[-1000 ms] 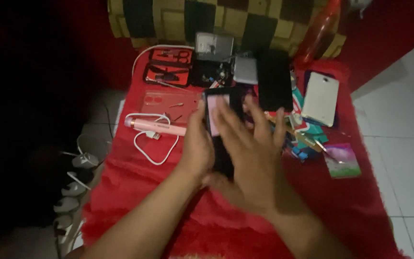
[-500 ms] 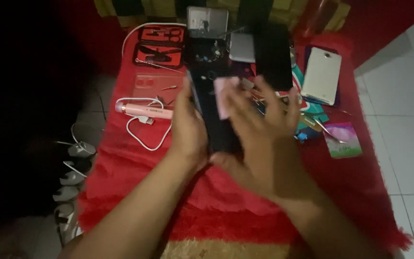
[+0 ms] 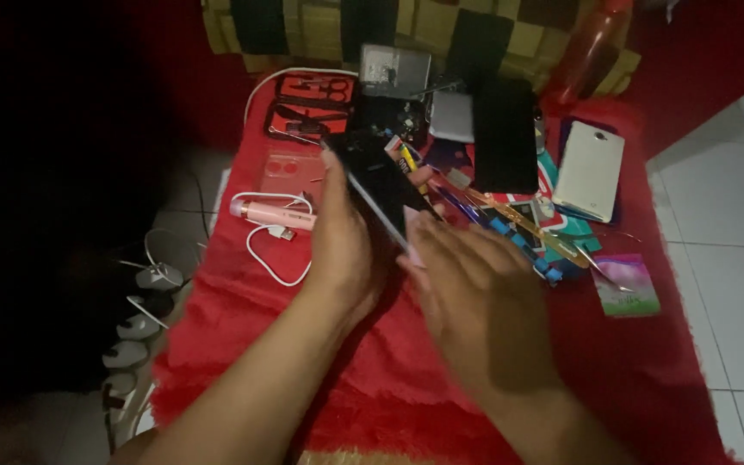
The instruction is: Disassembling a smartphone by removing screws and the battery, followed by cleaning the device with a cloth.
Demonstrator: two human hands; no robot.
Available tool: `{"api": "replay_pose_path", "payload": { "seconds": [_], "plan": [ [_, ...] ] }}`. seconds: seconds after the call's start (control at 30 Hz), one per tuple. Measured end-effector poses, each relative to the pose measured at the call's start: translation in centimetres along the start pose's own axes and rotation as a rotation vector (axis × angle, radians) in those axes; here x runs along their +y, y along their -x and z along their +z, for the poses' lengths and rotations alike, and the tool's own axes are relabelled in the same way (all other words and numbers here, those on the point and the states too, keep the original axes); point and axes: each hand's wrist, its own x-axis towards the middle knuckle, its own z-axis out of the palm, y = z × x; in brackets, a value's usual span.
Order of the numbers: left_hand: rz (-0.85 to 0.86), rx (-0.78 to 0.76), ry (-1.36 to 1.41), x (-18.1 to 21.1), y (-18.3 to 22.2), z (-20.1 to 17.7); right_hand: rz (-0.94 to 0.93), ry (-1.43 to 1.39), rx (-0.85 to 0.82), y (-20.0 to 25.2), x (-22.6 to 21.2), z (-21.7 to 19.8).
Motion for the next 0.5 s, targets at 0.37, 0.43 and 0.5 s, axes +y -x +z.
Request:
{"api": "replay_pose_path", "payload": {
  "seconds": [0.37,0.43,0.5],
  "plan": [
    [0.134,-0.174,0.043,-0.9,-0.5,0.4,0.836,-0.497,0.044,-0.4,1.5,-0.2],
    [0.068,-0.293,0.282,-0.7,-0.5,-0.6,0.47,-0.31,0.201,0.4,1.9,0.9],
    [0.019,-0.276,0.325,-0.7,-0.1,-0.8,0.408,-0.263,0.224,0.3,1.3,0.7]
  ]
}}
